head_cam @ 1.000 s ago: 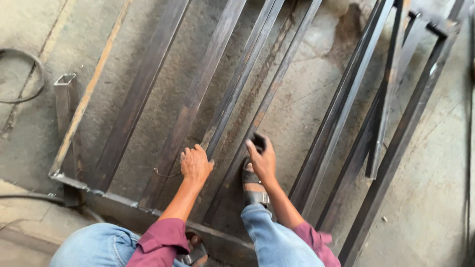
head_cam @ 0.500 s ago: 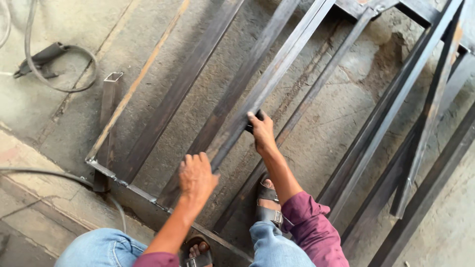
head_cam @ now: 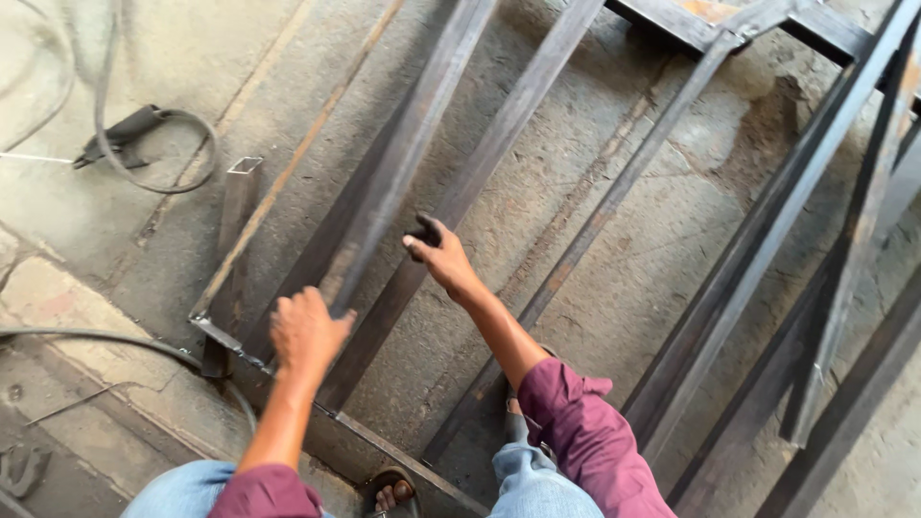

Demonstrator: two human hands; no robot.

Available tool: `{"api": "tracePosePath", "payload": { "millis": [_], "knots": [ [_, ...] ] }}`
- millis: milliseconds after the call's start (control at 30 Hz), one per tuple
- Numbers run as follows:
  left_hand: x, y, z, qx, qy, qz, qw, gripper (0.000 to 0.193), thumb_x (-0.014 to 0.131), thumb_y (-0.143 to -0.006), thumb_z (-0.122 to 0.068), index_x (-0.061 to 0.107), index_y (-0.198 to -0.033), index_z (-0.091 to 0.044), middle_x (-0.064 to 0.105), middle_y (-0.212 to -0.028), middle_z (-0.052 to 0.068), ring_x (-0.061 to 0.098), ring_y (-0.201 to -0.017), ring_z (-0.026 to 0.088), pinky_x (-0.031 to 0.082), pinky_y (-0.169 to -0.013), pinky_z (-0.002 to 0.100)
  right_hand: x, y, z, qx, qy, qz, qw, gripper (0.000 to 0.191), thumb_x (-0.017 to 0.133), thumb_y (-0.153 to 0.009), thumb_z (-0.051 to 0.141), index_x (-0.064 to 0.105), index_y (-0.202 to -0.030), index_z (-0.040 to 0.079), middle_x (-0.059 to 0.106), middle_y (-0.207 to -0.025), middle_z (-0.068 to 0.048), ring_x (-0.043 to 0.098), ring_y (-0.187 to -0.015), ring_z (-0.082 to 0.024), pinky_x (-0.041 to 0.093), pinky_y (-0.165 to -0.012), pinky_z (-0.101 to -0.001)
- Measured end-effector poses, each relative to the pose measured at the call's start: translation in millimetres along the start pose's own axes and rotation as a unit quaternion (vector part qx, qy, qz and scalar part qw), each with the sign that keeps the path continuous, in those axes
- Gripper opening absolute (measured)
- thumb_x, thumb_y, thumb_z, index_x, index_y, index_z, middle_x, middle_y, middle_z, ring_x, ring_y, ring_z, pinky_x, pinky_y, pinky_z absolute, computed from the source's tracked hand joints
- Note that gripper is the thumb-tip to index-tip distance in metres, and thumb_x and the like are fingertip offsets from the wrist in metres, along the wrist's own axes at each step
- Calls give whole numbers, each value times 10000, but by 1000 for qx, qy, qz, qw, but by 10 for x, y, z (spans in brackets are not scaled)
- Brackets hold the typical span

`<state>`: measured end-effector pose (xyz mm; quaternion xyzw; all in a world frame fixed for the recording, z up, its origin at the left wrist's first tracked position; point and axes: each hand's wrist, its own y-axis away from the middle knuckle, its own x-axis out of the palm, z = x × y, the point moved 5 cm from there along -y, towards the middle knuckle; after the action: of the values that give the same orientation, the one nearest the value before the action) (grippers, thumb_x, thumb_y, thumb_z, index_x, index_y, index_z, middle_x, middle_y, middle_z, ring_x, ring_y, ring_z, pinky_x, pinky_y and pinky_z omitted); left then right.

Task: The person measures steel flat bars laid on the floor with a tape measure, then arranges and aligns the bars and welded metal frames on the ground, fitting bars into the frames. They use a hammer to tap a bar into place and briefly handle an angle grinder and a marking tool while positioning the metalwork.

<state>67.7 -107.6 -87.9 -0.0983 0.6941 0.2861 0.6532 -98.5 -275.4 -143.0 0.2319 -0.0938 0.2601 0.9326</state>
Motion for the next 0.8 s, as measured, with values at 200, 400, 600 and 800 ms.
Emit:
{"api": "tracePosePath", "payload": {
  "millis": [200, 400, 600, 800],
  "knots": [
    [142, -470, 455, 22, -43, -78, 996, 637, 830, -748, -586, 695, -1048, -41, 719, -1060, 178, 634, -1102, 379, 511, -910, 532, -444, 621, -300, 9, 38, -18, 999, 660, 739, -935, 221, 481, -1502, 1, 705, -1142, -85, 637, -900, -122, 556, -784, -294],
    [268, -607, 591, 14, -47, -68, 996, 645, 844, -766, -570, 709, -1089, -29, 711, -1123, 205, 630, -1128, 399, 513, -928, 529, -1146, 1330, -446, 14, 101, -90, 991, 635, 741, -916, 223, 508, -1472, 21, 722, -1129, -89, 676, -929, -126, 575, -799, -291],
    [89, -690, 601, -17, 25, 45, 999, 677, 875, -740, -548, 705, -1135, -25, 680, -1213, 223, 607, -1193, 411, 497, -972, 537, -1624, 2094, 45, 3, 315, -221, 923, 409, 745, -883, 123, 660, -1268, 13, 750, -1000, -97, 703, -902, -169, 571, -823, -307],
    [-465, -594, 860, 119, 24, 80, 989, 672, 895, -756, -485, 652, -1125, 21, 654, -1150, 263, 614, -1102, 452, 495, -903, 536, -2009, 2954, 216, -51, 227, -267, 935, 314, 715, -1029, 52, 639, -1313, -59, 703, -1150, -143, 715, -982, -206, 624, -861, -355]
  ]
}}
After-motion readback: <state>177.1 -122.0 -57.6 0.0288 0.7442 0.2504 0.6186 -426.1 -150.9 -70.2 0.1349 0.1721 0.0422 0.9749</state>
